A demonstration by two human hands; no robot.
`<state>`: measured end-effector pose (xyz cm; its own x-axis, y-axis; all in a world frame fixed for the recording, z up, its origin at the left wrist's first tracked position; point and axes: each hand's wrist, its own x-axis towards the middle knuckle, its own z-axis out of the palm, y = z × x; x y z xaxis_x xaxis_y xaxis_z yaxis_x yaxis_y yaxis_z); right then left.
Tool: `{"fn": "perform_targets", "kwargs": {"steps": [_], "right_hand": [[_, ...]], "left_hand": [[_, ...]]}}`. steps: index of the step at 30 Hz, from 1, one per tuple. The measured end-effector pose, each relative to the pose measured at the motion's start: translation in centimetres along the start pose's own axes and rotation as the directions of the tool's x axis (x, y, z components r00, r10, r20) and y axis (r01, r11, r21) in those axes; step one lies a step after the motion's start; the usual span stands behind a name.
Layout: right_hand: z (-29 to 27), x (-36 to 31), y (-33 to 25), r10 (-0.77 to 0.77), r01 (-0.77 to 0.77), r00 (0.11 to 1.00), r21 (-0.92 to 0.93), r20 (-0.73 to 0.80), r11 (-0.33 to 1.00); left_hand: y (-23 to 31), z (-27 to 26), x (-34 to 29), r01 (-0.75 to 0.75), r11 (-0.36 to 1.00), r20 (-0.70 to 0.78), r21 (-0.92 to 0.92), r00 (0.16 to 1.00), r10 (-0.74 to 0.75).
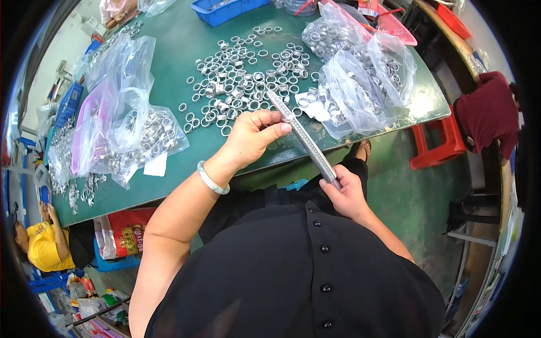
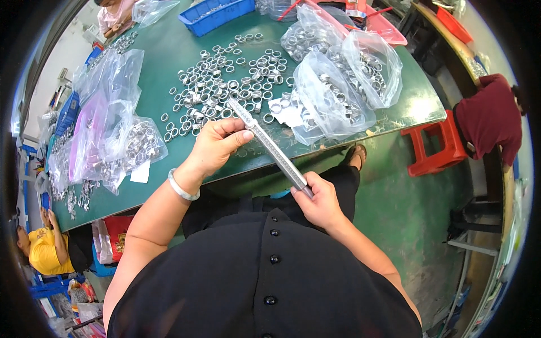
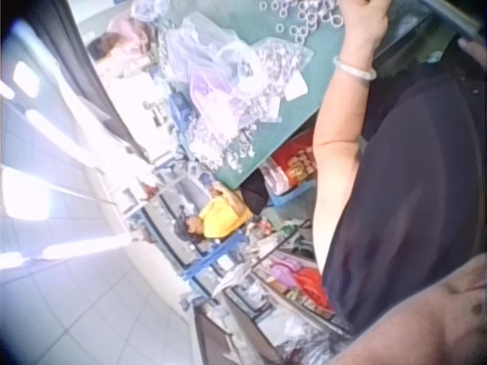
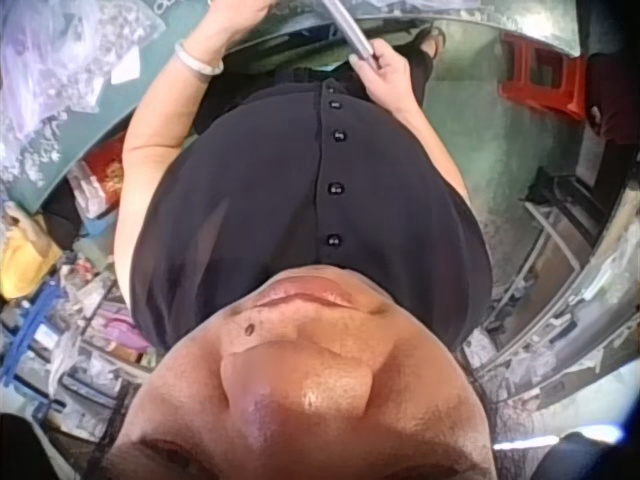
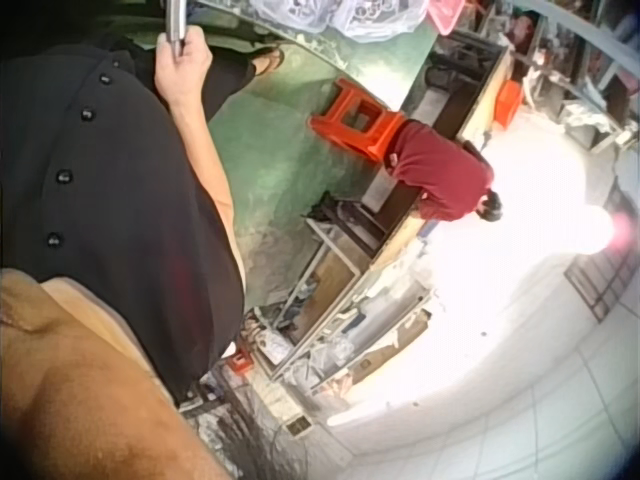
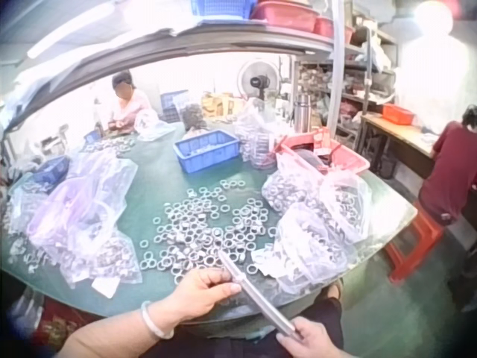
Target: The person picks up metal rings from a pile on the table and places them onto a metal rod one by one.
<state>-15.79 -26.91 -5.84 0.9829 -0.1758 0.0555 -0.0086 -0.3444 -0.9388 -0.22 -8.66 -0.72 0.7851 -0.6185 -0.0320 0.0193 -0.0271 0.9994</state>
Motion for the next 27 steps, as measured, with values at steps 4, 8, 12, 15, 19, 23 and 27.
{"fn": "perform_targets", "kwargs": {"steps": [4,8,12,15,19,23,27], "right_hand": [[0.0,0.0,0.2,-0.010,0.010,1.000,0.013,0.000,1.000],[-0.1,0.0,0.3,-0.017,0.017,1.000,-0.022,0.018,1.000],[-0.1,0.0,-0.1,-0.033,0.034,0.999,-0.023,0.035,0.999],[-0.2,0.1,-0.2,-0.039,0.040,0.998,-0.020,0.044,0.999],[-0.4,0.3,-0.2,-0.050,0.051,0.997,-0.016,0.050,0.999],[-0.7,0.5,-0.5,-0.068,0.069,0.997,-0.026,0.036,0.997],[-1.2,0.7,-0.5,-0.011,0.005,0.995,0.066,0.099,0.998]], "left_hand": [[0.1,0.1,-0.1,-0.007,0.999,0.014,-0.045,1.000,0.008],[1.0,0.6,-0.2,0.058,0.979,0.007,-0.194,0.998,-0.058],[0.3,0.3,0.1,0.120,0.952,0.003,-0.281,0.992,-0.124],[0.0,0.7,0.3,0.074,0.943,-0.042,-0.324,0.995,-0.092],[-0.1,1.0,0.7,0.024,0.945,-0.083,-0.325,0.995,-0.053],[-0.1,1.1,0.9,0.007,0.946,-0.086,-0.324,0.996,-0.037],[-0.2,1.2,1.2,-0.022,0.921,-0.066,-0.389,0.998,-0.004]]}}
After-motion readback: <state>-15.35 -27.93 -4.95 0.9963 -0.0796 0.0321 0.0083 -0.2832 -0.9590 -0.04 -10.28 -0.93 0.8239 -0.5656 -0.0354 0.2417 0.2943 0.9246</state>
